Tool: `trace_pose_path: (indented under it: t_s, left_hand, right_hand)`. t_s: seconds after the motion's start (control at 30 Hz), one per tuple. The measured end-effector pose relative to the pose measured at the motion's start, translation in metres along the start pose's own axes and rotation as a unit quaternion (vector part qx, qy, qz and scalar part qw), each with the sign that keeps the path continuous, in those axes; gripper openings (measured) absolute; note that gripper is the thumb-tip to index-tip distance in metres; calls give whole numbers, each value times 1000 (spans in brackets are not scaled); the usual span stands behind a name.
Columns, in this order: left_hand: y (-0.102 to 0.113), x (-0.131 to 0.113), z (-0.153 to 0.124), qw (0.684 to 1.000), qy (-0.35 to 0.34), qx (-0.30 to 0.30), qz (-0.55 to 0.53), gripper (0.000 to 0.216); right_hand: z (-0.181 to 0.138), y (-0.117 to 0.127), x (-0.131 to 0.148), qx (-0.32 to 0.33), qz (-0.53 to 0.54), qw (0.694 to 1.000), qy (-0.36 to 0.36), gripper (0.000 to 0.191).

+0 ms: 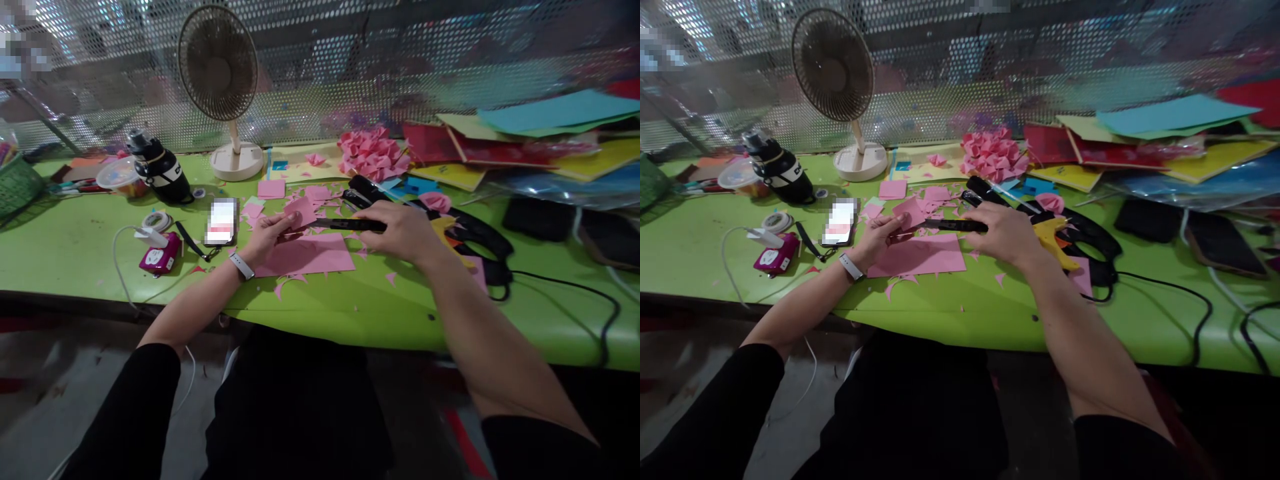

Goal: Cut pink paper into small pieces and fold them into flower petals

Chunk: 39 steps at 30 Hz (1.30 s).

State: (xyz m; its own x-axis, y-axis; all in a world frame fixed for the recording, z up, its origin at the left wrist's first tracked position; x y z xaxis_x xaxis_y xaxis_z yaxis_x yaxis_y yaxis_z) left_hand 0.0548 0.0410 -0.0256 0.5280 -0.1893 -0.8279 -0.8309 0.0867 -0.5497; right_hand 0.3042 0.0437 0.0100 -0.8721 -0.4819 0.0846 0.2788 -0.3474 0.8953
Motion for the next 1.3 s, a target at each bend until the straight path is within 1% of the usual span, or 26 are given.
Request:
trace_pose_path:
  t_s: [0.27, 0.47, 0.57, 0.7, 0.8, 0.9, 0.97, 1.0, 1.07, 1.13, 1.2, 1.27, 1.3]
  left_hand:
    - [3, 5, 3, 1000, -4, -3, 15, 23]
    - [1, 6, 3, 1000, -5, 25, -14, 24]
    - [2, 8, 3, 1000, -13, 19, -5, 29]
    - [3, 10, 3, 1000, 2, 15, 6, 29]
    - [4, 5, 4, 1000, -6, 13, -24, 24]
    - [6, -1, 5, 999, -14, 6, -40, 24]
    - [7, -2, 6, 1000, -6, 1, -12, 28]
    - [8, -2, 6, 1000, -3, 0, 7, 31]
    - [6, -1, 5, 999, -1, 11, 39, 36]
    - [2, 0, 2, 997, -1, 34, 68, 40]
    - [-4, 2, -2, 994, 3, 63, 93, 42]
    - [-10, 5, -7, 990, 12, 92, 106, 44]
    - [-12, 7, -9, 989, 13, 105, 106, 45]
  right_hand:
    - [1, 1, 11, 13, 26, 1000, 5, 36]
    - [0, -1, 17, 23, 32, 999, 10, 38]
    - [0, -1, 22, 22, 27, 999, 14, 38]
    - [0, -1, 25, 33, 25, 999, 26, 36]
    - [-2, -4, 31, 72, 46, 995, 59, 35]
    - [-4, -8, 37, 149, 86, 981, 88, 38]
    - [-5, -12, 38, 208, 99, 968, 100, 37]
    - [-5, -13, 37, 227, 100, 963, 105, 35]
    - [-4, -13, 35, 233, 110, 960, 112, 30]
    - [1, -10, 33, 202, 158, 963, 89, 30]
    - [6, -8, 33, 161, 240, 957, 16, 32]
    - [11, -11, 37, 131, 321, 935, -76, 37]
    - [12, -13, 41, 125, 352, 921, -107, 40]
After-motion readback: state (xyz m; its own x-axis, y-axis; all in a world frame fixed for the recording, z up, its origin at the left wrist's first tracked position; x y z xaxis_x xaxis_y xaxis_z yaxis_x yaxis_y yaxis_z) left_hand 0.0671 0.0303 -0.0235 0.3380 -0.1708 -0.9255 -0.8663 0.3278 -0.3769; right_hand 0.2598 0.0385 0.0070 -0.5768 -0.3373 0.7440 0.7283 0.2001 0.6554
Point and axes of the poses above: each hand's wrist, its own z-axis towards the middle knuckle, its own y-axis out of the back of the hand, x = y × z, the point moved 5 cm from there along z, towards the middle knuckle, and after that the axes turned 12 degrees about -z, right-handed, at the moved point
